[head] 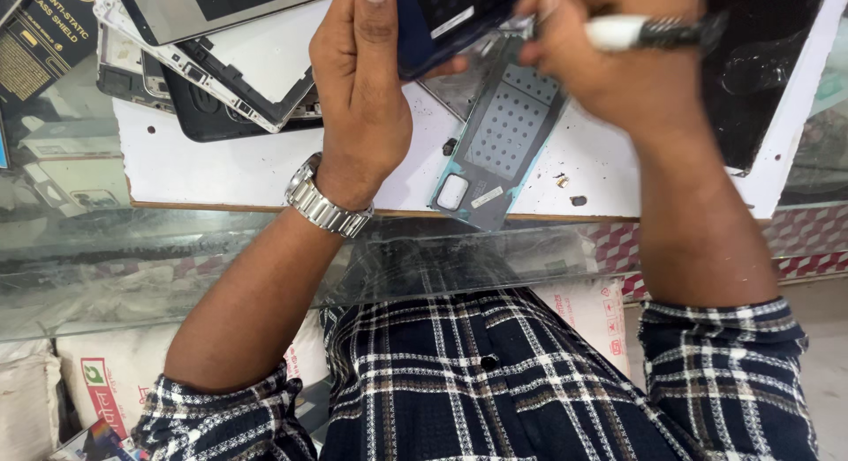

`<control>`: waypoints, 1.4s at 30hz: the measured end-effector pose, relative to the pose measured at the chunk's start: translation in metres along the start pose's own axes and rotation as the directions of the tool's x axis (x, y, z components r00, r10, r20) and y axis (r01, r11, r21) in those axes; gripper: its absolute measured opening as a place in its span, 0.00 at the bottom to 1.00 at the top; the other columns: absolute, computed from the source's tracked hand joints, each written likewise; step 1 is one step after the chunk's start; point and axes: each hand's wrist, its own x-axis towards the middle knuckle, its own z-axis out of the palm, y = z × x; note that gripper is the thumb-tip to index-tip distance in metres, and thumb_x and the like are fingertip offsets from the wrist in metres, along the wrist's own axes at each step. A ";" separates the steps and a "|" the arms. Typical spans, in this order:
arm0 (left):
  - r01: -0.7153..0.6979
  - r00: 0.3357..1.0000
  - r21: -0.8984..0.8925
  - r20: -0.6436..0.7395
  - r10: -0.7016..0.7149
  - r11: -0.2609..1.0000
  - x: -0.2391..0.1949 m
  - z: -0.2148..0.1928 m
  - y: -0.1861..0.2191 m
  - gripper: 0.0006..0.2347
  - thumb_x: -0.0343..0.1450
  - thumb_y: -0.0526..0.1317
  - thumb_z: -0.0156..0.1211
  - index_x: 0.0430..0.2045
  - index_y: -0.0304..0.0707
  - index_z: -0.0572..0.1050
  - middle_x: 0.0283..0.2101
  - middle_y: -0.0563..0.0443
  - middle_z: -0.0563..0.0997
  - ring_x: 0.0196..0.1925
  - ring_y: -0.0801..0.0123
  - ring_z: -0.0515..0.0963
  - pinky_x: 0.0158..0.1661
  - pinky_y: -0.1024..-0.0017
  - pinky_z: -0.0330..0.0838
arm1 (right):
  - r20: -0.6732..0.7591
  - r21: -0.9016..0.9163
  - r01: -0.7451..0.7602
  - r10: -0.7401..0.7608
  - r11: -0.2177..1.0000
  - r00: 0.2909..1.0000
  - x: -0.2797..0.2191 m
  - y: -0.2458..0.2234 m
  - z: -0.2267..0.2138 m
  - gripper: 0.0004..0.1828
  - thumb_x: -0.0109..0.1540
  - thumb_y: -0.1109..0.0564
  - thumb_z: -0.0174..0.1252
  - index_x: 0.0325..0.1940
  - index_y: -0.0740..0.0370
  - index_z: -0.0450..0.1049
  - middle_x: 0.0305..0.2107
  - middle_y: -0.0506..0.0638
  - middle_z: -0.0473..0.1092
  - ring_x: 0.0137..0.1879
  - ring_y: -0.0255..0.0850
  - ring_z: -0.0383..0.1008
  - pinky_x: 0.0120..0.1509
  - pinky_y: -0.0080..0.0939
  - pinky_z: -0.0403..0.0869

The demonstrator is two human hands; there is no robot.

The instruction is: The person uses a precision screwdriver to remove screws from a disassembled mobile phone frame and internal components. They carefully unscrew multiple fasteners from the phone's metal frame and a separate circuit board, placing the screws on the work surface.

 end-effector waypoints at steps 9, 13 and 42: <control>-0.007 0.999 0.061 -0.050 0.010 0.998 -0.006 -0.002 -0.005 0.19 0.86 0.51 0.43 0.46 0.29 0.72 0.38 0.45 0.81 0.39 0.69 0.87 0.38 0.72 0.85 | -0.100 -0.026 0.127 -0.129 0.992 0.987 -0.017 0.038 -0.013 0.08 0.76 0.72 0.49 0.48 0.75 0.74 0.37 0.57 0.76 0.43 0.41 0.82 0.43 0.34 0.80; -0.082 0.994 0.067 -0.061 0.086 0.994 -0.003 -0.005 -0.007 0.18 0.86 0.50 0.44 0.45 0.30 0.71 0.37 0.44 0.81 0.37 0.67 0.87 0.37 0.72 0.84 | -0.101 -0.003 0.149 -0.149 0.989 0.984 -0.019 0.042 -0.010 0.09 0.76 0.73 0.49 0.46 0.75 0.74 0.36 0.58 0.76 0.42 0.41 0.82 0.43 0.33 0.80; -0.001 0.993 0.314 -0.113 0.038 0.949 -0.017 0.003 -0.012 0.19 0.89 0.48 0.44 0.36 0.30 0.72 0.27 0.55 0.69 0.25 0.80 0.60 0.28 0.79 0.57 | 0.078 0.091 0.118 -0.125 0.989 0.989 -0.010 0.004 0.019 0.11 0.72 0.72 0.46 0.50 0.73 0.75 0.38 0.57 0.77 0.41 0.42 0.83 0.40 0.35 0.81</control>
